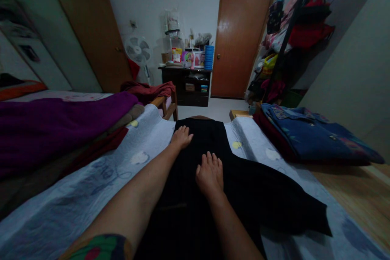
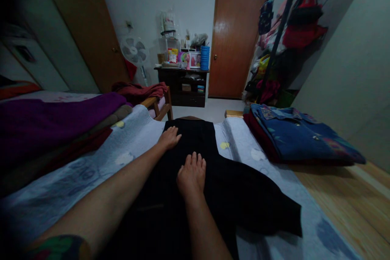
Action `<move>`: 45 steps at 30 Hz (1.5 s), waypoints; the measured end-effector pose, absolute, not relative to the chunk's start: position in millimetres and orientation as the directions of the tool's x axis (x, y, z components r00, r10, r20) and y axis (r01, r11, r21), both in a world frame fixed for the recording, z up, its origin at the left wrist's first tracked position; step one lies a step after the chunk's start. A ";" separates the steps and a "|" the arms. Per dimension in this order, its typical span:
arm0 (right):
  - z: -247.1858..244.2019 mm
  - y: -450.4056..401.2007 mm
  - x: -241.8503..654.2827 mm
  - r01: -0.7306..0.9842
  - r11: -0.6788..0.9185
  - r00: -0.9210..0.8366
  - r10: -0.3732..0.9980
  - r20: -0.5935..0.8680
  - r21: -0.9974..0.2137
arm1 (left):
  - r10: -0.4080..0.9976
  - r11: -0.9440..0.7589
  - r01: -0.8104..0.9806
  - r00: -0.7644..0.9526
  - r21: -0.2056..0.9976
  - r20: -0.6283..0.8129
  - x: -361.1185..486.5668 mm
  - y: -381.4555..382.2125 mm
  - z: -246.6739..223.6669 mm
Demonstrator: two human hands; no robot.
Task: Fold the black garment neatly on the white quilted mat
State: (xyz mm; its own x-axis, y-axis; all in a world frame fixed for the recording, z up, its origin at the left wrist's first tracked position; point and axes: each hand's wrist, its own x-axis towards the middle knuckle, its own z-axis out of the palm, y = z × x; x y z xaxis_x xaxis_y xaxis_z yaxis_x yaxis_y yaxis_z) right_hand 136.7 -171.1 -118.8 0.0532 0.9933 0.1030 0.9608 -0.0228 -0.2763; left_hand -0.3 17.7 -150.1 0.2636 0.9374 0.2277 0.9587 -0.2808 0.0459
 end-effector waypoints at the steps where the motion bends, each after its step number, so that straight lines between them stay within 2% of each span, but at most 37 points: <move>1: -119.2 -170.9 136.7 0.960 -0.024 0.054 0.993 0.102 -0.277 | 0.950 -0.259 0.964 0.245 0.053 0.195 -0.7 19.1 -150.4; 6: -120.4 -170.6 136.6 0.959 -0.020 0.057 0.991 0.123 -0.284 | 0.985 -0.172 0.980 0.173 0.101 -0.004 -0.7 24.4 -145.7; 9: -120.4 -171.0 136.7 0.960 -0.023 0.059 0.991 0.122 -0.280 | 0.985 -0.153 0.982 0.161 0.107 -0.066 1.2 24.3 -141.7; 13: -121.3 -171.2 136.5 0.960 -0.017 0.056 0.990 0.131 -0.281 | 0.990 -0.142 0.986 0.143 0.091 -0.002 5.5 16.0 -139.9; 18: -120.5 -171.4 136.3 0.957 -0.019 0.061 0.989 0.136 -0.289 | 0.939 -0.215 0.976 0.198 0.030 0.281 10.2 -4.9 -134.6; 20: -119.5 -171.6 136.4 0.956 -0.018 0.060 0.989 0.134 -0.294 | 0.907 -0.280 0.960 0.265 0.000 0.327 11.2 -12.2 -129.9; 24: -119.1 -171.5 136.7 0.955 -0.020 0.061 0.989 0.131 -0.296 | 0.914 -0.333 0.942 0.332 -0.036 0.234 14.3 -19.7 -121.2; 33: -118.2 -171.5 136.2 0.955 -0.024 0.065 0.990 0.128 -0.296 | 0.952 -0.295 0.955 0.296 -0.022 0.073 28.2 -29.1 -116.7; 40: -119.5 -172.2 136.6 0.954 -0.015 0.063 0.986 0.151 -0.299 | 0.967 -0.247 0.965 0.252 0.087 -0.045 27.8 -45.3 -134.8; 45: -119.9 -172.1 136.8 0.955 -0.009 0.057 0.987 0.152 -0.298 | 0.960 -0.276 0.953 0.279 0.124 -0.007 26.2 -48.6 -140.1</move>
State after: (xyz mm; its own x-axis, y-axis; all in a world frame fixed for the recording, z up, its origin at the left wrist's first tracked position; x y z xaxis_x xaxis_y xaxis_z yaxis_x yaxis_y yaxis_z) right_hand 136.8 -172.1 -119.9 0.0571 0.9867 0.1520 0.9546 -0.0094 -0.2978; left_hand 26.2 -48.6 -140.1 0.2787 0.9604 -0.0069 0.9533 -0.2757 0.1236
